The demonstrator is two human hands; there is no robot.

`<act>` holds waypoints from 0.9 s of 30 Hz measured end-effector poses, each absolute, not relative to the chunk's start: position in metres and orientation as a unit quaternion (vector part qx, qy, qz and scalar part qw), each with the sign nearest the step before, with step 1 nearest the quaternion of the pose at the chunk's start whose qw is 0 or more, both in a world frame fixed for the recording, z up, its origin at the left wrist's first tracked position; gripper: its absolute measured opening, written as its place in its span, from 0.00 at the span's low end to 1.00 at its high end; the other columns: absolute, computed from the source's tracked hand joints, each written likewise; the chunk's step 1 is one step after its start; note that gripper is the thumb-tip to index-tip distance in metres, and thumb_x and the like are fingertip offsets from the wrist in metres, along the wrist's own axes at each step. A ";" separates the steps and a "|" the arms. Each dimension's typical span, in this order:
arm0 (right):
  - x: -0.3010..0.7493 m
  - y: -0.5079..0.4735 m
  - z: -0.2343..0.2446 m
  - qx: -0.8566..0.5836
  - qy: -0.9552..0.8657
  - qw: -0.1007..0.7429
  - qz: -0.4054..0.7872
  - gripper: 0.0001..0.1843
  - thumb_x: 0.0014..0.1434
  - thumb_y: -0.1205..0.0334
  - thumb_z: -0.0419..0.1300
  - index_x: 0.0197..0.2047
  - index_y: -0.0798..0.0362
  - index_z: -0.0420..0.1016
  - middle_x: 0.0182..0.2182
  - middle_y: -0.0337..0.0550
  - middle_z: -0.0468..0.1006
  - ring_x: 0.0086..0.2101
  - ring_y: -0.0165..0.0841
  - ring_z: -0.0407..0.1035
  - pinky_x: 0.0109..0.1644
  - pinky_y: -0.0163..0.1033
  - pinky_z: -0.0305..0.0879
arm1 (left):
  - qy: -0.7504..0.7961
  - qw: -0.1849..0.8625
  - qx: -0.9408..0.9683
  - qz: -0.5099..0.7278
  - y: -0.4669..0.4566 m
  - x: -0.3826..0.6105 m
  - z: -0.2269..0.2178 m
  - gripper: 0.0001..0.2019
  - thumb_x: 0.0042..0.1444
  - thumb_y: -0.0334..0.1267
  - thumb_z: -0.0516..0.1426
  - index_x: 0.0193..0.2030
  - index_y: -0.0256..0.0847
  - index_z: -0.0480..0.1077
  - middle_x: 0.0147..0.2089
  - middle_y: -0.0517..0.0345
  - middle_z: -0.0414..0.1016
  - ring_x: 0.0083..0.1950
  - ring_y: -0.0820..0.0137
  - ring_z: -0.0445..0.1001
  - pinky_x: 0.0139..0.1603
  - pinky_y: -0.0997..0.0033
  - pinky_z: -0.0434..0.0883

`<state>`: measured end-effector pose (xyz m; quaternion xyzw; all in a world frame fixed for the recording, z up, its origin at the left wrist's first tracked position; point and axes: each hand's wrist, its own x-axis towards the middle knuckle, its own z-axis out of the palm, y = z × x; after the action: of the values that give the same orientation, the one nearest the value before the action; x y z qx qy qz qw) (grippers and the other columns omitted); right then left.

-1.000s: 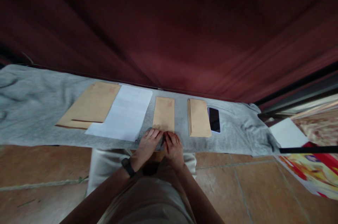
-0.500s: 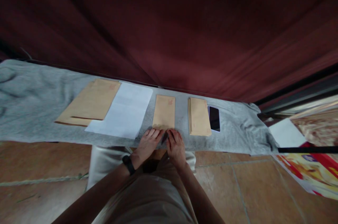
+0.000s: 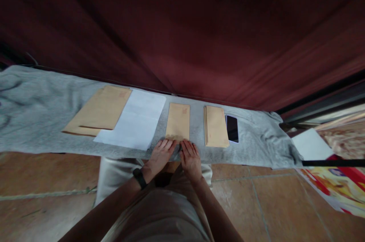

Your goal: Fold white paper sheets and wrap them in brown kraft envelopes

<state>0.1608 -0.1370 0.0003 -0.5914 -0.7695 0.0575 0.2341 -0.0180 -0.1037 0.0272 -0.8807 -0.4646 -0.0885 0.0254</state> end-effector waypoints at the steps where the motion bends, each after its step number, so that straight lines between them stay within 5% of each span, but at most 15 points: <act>1: 0.163 -0.138 0.000 -0.594 -0.768 0.232 0.056 0.25 0.72 0.63 0.48 0.70 0.53 0.64 0.65 0.50 0.71 0.65 0.39 0.63 0.71 0.51 0.55 | -0.466 0.022 -0.880 -0.089 -0.104 -0.018 0.027 0.24 0.64 0.25 0.48 0.64 0.40 0.69 0.52 0.48 0.76 0.55 0.60 0.73 0.60 0.57 0.68; 13: 0.170 -0.134 0.005 -0.578 -0.774 0.251 0.064 0.25 0.73 0.62 0.47 0.69 0.59 0.65 0.65 0.54 0.69 0.67 0.41 0.60 0.71 0.53 0.57 | -0.460 0.035 -0.881 -0.105 -0.104 -0.023 0.017 0.23 0.61 0.22 0.50 0.62 0.35 0.71 0.54 0.44 0.77 0.55 0.59 0.74 0.61 0.58 0.68; 27: 0.152 -0.087 0.012 -0.492 -0.839 0.206 0.105 0.24 0.74 0.57 0.49 0.70 0.52 0.64 0.68 0.48 0.66 0.67 0.36 0.59 0.73 0.50 0.55 | -0.410 -0.002 -0.889 -0.203 -0.102 -0.037 0.004 0.20 0.65 0.30 0.50 0.61 0.31 0.72 0.64 0.40 0.72 0.68 0.61 0.68 0.70 0.56 0.65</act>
<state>0.1523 -0.0870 0.0118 -0.4925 -0.8389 0.1050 0.2065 -0.0368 -0.1022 0.0044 -0.8890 -0.4104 -0.2029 -0.0019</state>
